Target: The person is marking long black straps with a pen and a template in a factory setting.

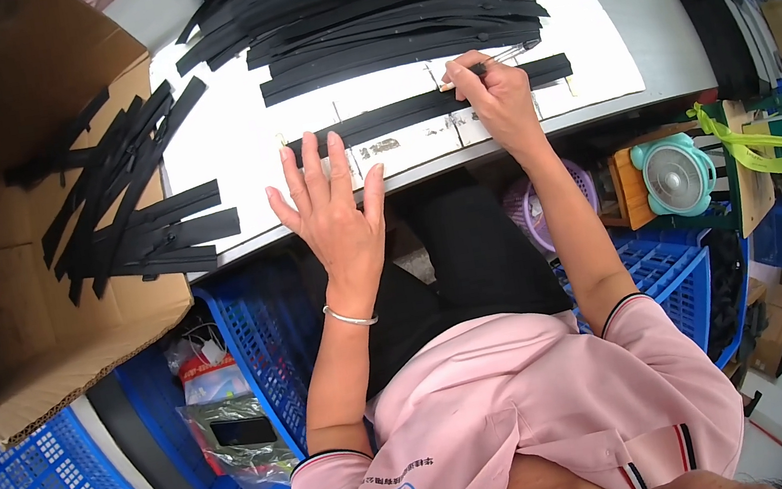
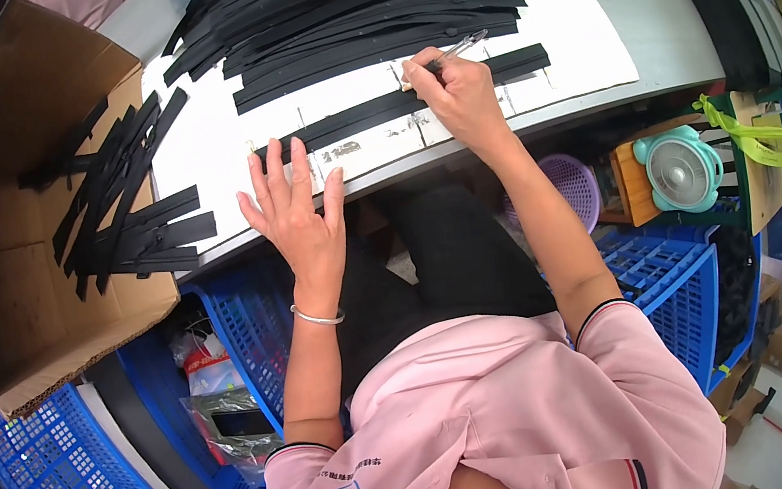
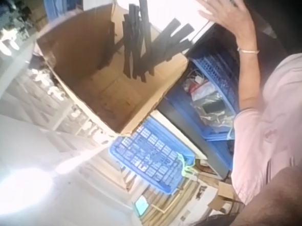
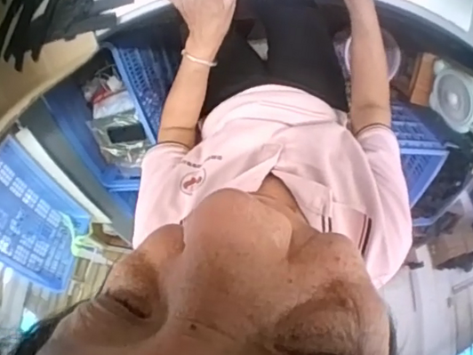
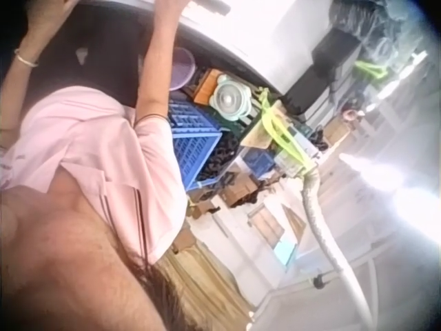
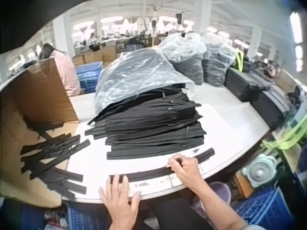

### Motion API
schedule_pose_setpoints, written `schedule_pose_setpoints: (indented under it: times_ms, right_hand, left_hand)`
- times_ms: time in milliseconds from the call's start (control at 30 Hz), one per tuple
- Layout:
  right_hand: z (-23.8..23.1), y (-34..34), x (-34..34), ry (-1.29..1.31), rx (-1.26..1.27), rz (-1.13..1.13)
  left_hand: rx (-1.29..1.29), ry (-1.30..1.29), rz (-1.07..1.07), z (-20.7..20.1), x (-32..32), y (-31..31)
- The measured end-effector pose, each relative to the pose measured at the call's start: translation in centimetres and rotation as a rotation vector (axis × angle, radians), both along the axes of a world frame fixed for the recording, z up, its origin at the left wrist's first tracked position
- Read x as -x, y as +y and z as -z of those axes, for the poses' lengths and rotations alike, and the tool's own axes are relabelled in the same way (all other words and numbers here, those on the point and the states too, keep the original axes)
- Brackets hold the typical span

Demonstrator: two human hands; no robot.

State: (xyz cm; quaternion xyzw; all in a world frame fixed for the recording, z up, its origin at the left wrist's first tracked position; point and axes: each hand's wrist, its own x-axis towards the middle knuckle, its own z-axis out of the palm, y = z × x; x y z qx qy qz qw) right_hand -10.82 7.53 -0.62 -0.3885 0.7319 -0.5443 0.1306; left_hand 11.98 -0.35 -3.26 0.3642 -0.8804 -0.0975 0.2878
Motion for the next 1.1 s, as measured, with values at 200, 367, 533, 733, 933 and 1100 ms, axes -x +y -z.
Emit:
schedule_pose_setpoints:
  times_ms: [200,367,533,733,933,1100]
  right_hand:
    - [0.0,-0.3,-0.2,-0.002,-0.011,0.009]
    - [0.9,-0.4,0.1,0.076,0.054,-0.031]
    - [0.9,-0.2,0.2,0.105,0.114,-0.037]
    - [1.5,0.4,0.6,0.012,0.099,-0.133]
    - [1.3,0.6,0.9,0.090,-0.037,-0.153]
    - [-0.1,1.7,1.0,-0.086,0.104,-0.167]
  left_hand:
    - [-0.032,0.096,0.164,-1.3,3.9,2.1]
    - [-0.081,0.079,0.248,-1.1,6.1,3.1]
    - [-0.059,0.061,0.237,-0.8,6.2,3.1]
    - [-0.046,0.046,0.225,-0.7,6.3,3.2]
    - [-0.037,0.054,0.233,-0.8,6.5,3.1]
    - [-0.052,0.035,0.236,-0.7,6.3,3.0]
